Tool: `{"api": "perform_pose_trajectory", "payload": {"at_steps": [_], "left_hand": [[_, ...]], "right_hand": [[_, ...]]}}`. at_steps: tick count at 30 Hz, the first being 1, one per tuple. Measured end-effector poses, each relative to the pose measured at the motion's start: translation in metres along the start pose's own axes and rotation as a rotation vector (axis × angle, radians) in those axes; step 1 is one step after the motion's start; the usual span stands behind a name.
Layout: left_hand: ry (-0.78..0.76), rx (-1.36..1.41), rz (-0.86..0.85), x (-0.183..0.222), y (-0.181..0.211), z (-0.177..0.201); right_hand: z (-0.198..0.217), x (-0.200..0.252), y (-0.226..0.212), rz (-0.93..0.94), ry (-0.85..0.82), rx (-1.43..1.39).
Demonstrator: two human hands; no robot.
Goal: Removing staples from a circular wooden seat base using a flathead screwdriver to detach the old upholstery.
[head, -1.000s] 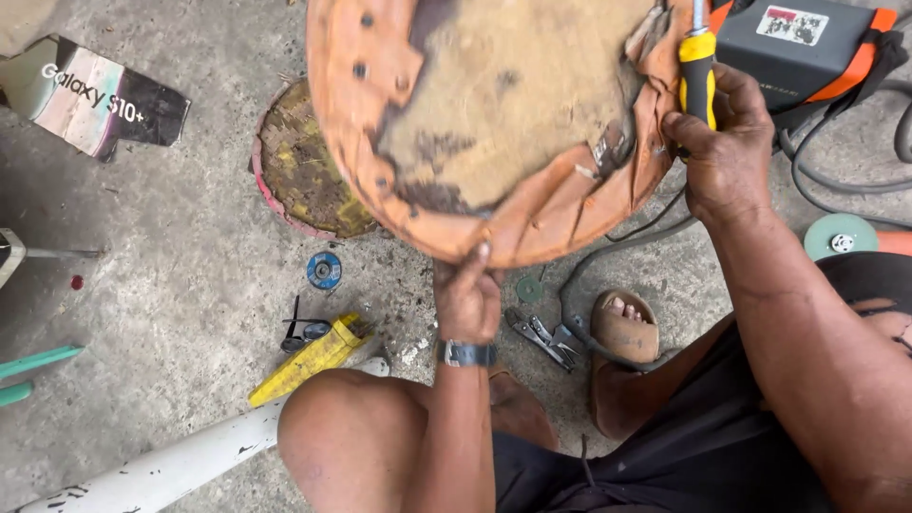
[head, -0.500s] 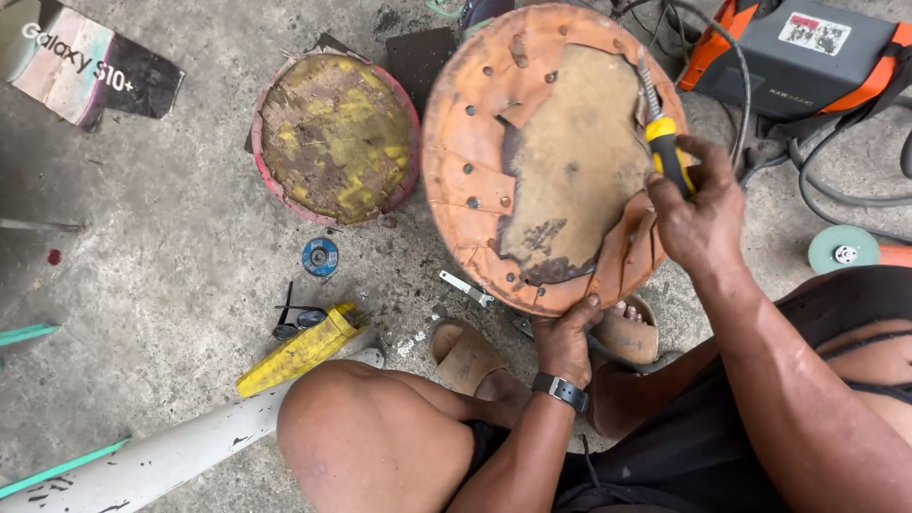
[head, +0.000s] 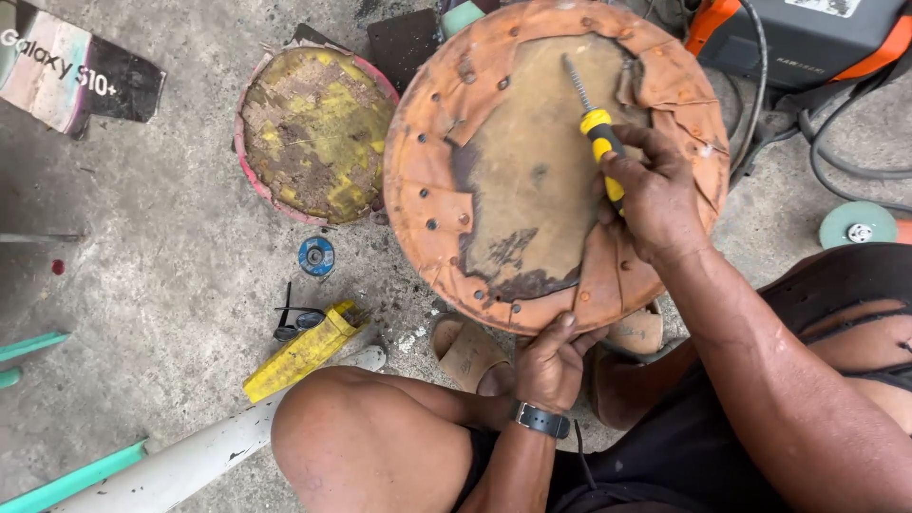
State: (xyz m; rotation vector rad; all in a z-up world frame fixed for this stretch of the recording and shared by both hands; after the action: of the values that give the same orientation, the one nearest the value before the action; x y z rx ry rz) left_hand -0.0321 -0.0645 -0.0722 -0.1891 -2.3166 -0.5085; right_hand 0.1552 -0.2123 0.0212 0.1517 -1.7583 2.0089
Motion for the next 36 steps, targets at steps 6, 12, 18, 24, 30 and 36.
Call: {"api": "perform_pose_trajectory", "payload": {"at_steps": [6,12,18,24,30,36], "left_hand": [[-0.025,0.025,0.052,-0.017,-0.013,0.019],[0.048,-0.004,0.071,-0.014,-0.029,0.012],[-0.012,0.022,0.058,-0.002,-0.021,-0.012],[-0.023,0.025,0.048,-0.004,-0.018,-0.01],[-0.008,-0.017,0.114,-0.008,-0.012,0.0],[-0.039,-0.046,0.112,-0.012,-0.012,-0.008]], "right_hand": [[-0.035,0.005,-0.001,-0.048,-0.03,-0.126],[-0.034,-0.004,-0.009,-0.071,-0.025,-0.236],[-0.03,-0.01,-0.024,-0.147,-0.146,-0.224],[-0.03,-0.023,-0.022,-0.105,-0.121,-0.152],[-0.023,-0.037,-0.039,0.395,-0.05,0.427],[-0.025,-0.047,-0.025,-0.281,-0.28,-0.44]]}}
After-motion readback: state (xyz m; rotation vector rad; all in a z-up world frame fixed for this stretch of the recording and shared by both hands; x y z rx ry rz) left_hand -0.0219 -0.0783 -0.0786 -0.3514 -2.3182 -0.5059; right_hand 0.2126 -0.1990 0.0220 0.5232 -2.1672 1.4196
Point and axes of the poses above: each hand's wrist, its own x-axis away from the middle knuckle, its own z-axis out of the back of the hand, y = z × x, the point moved 5 cm from there along -x, towards the middle knuckle, and after that the axes turned 9 degrees about x, right-handed, at the moved point
